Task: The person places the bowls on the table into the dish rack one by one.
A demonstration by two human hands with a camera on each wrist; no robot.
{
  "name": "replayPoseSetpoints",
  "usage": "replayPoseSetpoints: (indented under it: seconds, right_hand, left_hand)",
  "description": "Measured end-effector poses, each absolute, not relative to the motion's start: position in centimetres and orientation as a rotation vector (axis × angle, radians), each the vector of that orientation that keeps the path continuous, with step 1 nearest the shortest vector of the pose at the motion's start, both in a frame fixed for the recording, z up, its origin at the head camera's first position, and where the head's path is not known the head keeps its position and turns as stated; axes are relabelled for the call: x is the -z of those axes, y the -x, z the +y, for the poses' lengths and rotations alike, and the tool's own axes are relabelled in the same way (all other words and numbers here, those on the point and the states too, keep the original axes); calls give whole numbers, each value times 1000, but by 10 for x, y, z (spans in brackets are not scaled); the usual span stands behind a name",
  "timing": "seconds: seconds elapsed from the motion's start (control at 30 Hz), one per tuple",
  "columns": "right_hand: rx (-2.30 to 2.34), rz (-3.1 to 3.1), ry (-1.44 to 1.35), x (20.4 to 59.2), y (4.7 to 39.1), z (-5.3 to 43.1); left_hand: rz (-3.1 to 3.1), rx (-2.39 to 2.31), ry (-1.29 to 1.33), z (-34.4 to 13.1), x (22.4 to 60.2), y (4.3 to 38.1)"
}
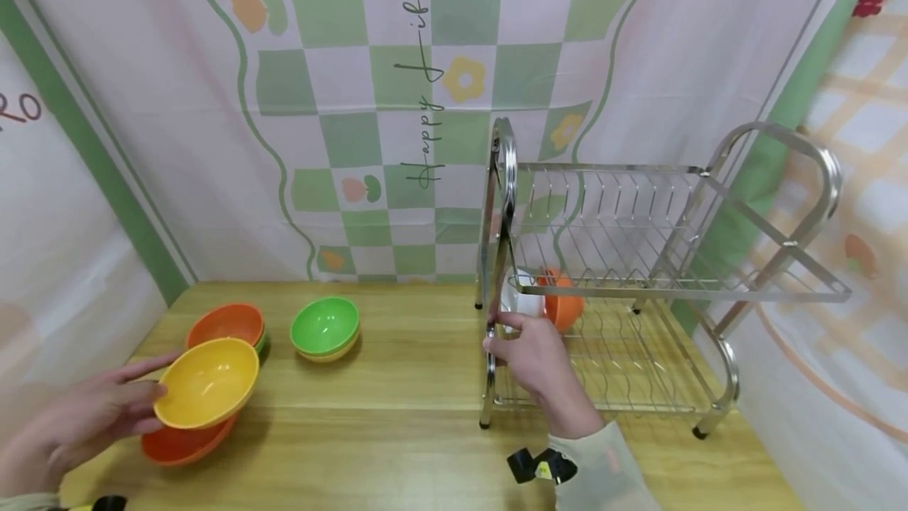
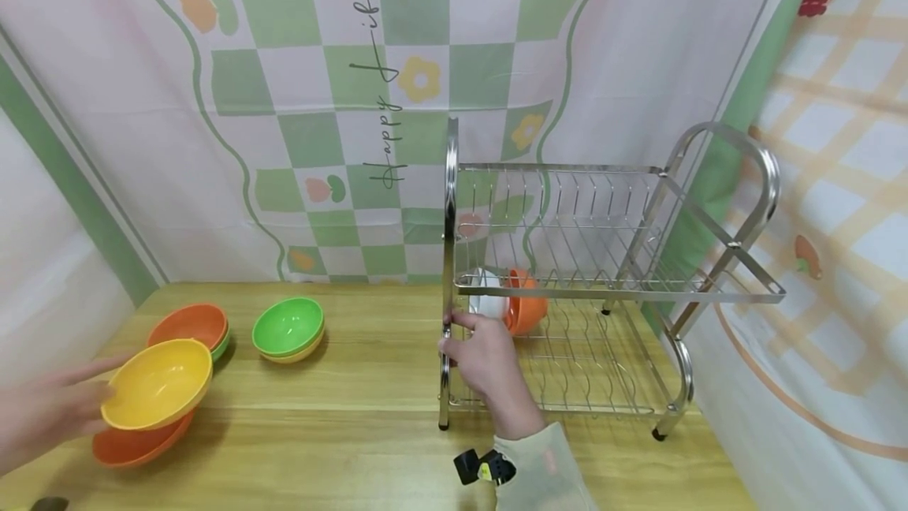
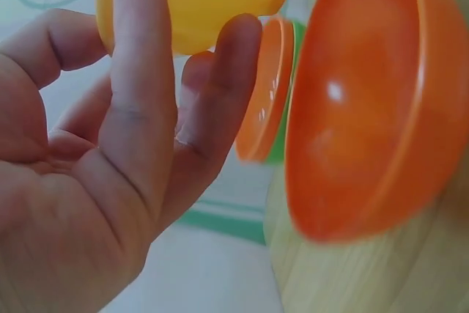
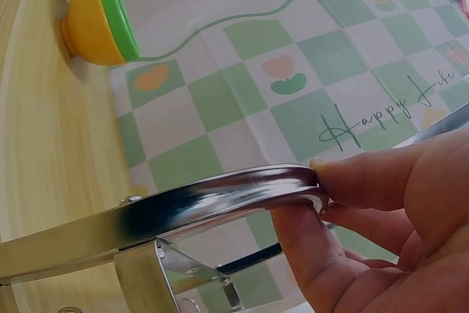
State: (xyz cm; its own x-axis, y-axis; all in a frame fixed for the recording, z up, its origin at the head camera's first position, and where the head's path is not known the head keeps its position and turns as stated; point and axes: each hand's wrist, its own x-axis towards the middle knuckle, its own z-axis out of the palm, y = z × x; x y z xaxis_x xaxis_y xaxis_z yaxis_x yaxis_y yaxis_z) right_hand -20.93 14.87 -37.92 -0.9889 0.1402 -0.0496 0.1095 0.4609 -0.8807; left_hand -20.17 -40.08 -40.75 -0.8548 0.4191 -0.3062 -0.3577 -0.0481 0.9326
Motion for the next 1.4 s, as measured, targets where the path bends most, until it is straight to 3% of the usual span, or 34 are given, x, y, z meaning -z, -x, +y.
replayPoseSetpoints:
  seconds: [0.23,0.6,1.03,1.4]
  right_hand:
    - [-1599,-2664,234,379,211,149]
    - [-1610,-2657,233,379,210,147]
    - [-1601,-2657,241,379,209,147]
    - [-1596,-2651,216,381,209,149]
  left_hand:
    - [1580,-1997,-261,-372,396,205]
    - [1590,-2064,-314,-319,381,195]
    - [1712,-2131,-166,-264,372,183]
    - [1669,-2143,-193,-203,369,168]
